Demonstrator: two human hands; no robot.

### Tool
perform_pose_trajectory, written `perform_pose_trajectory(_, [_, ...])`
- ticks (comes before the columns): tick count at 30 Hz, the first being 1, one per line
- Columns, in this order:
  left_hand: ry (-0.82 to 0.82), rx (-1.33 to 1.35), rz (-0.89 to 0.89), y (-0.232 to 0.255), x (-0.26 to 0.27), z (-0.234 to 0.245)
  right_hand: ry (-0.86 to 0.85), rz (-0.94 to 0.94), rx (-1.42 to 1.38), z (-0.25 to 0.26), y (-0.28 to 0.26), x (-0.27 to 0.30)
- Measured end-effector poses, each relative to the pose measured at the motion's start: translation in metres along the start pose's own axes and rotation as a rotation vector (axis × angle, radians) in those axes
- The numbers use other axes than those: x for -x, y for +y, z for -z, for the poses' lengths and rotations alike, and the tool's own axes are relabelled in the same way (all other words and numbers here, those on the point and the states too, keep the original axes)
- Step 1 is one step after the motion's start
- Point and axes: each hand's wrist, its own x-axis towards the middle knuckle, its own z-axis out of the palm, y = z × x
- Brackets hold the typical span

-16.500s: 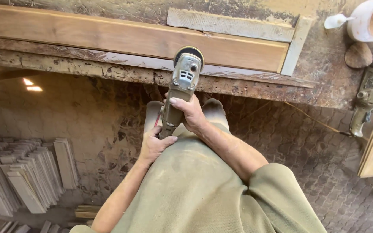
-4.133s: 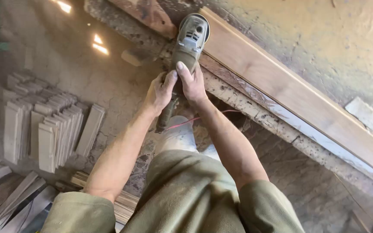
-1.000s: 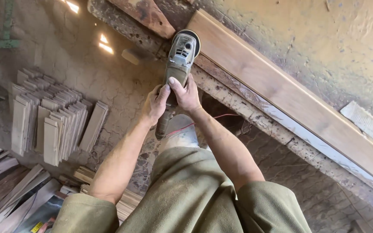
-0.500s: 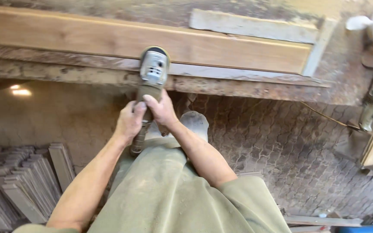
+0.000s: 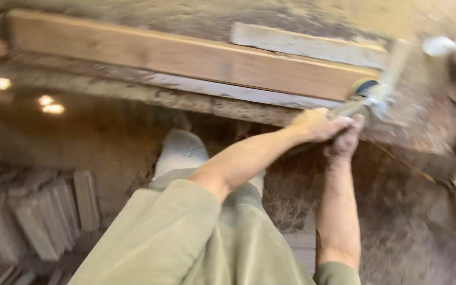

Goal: Sanding a wooden board using a power sander and then applying wood filler or glue to cracks in the wood.

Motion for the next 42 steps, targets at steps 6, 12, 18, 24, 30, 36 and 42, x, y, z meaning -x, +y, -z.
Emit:
perform_pose_trajectory(6, [0.136,0.099,0.007,-0.075,0.054,0.096,-0.05,-0.183,-0.001,-0.096,0.075,-0.01])
perform_pose_trajectory(12, [0.498,0.321,0.044,-0.233,0.161,0.22,-0.329,-0.158,0.297,-0.361,0.108,0.123])
perform_pose_trajectory(18, [0.889,0.533,0.184,-0.339,0.259,0.339,-0.882,0.014,0.303,-0.607,0.147,0.202])
perform_pose_trajectory(24, [0.942,1.14,0.103,-0.459,0.267,0.406,-1.028,-0.301,0.757,-0.72,0.078,0.243])
perform_pose_trajectory(30, [0.847,0.931,-0.051,-0.397,0.282,0.363,-1.097,-0.269,0.484,-0.662,0.131,0.217])
perform_pose_trajectory(36, [0.982,0.434,0.016,-0.34,0.189,0.219,-0.804,-0.288,0.497,-0.469,0.1,0.17])
perform_pose_trajectory(42, [0.676,0.299,0.116,-0.176,0.102,0.081,-0.546,-0.305,0.207,-0.241,0.057,0.089])
